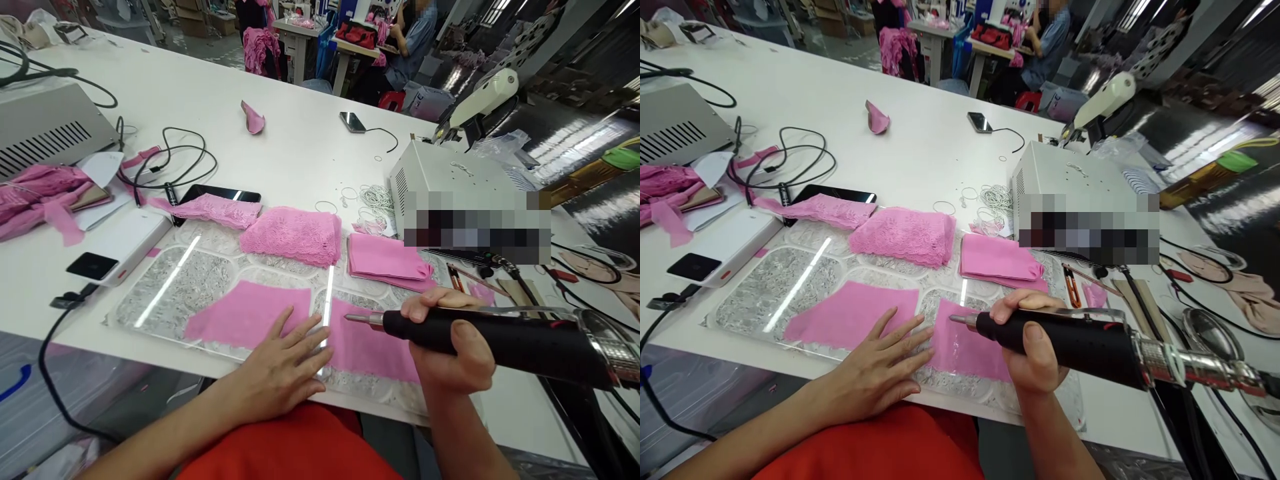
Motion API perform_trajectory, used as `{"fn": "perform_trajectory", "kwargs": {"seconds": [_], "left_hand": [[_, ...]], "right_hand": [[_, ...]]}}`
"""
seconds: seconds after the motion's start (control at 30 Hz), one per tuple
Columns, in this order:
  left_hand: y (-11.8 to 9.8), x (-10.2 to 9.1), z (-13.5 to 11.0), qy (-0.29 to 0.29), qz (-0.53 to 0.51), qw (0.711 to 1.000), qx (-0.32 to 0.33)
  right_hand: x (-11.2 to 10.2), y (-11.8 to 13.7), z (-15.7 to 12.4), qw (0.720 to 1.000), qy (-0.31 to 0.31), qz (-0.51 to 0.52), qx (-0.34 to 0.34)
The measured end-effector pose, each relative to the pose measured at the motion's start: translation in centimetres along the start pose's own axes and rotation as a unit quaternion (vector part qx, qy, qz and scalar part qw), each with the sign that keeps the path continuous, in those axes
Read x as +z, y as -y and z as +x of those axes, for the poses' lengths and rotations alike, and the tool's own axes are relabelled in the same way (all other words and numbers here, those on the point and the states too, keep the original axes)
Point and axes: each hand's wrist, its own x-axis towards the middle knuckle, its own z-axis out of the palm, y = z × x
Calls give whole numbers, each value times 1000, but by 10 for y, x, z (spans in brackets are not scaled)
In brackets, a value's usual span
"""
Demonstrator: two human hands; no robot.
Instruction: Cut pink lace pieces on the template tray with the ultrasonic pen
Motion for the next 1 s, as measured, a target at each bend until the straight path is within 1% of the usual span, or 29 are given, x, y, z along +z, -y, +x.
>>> {"fn": "perform_trajectory", "kwargs": {"seconds": [0.13, 0.27, 0.63, 0.77, 1.0], "left_hand": [[1, -2, -1, -4, -9, 1000, 20], [2, -3, -1, 7, -12, 1000, 25], [4, -3, 0, 25, -23, 999, 27], [4, -5, -2, 17, -21, 999, 41], [5, -7, -3, 6, -34, 997, 63]], "right_hand": [[8, -1, -6, 999, 32, 15, 11], [12, -5, -8, 999, 47, 13, 15], [11, -5, -8, 997, 76, 16, 12], [9, 1, -10, 996, 80, 25, 19], [4, 9, -19, 992, 104, 49, 45]]}}
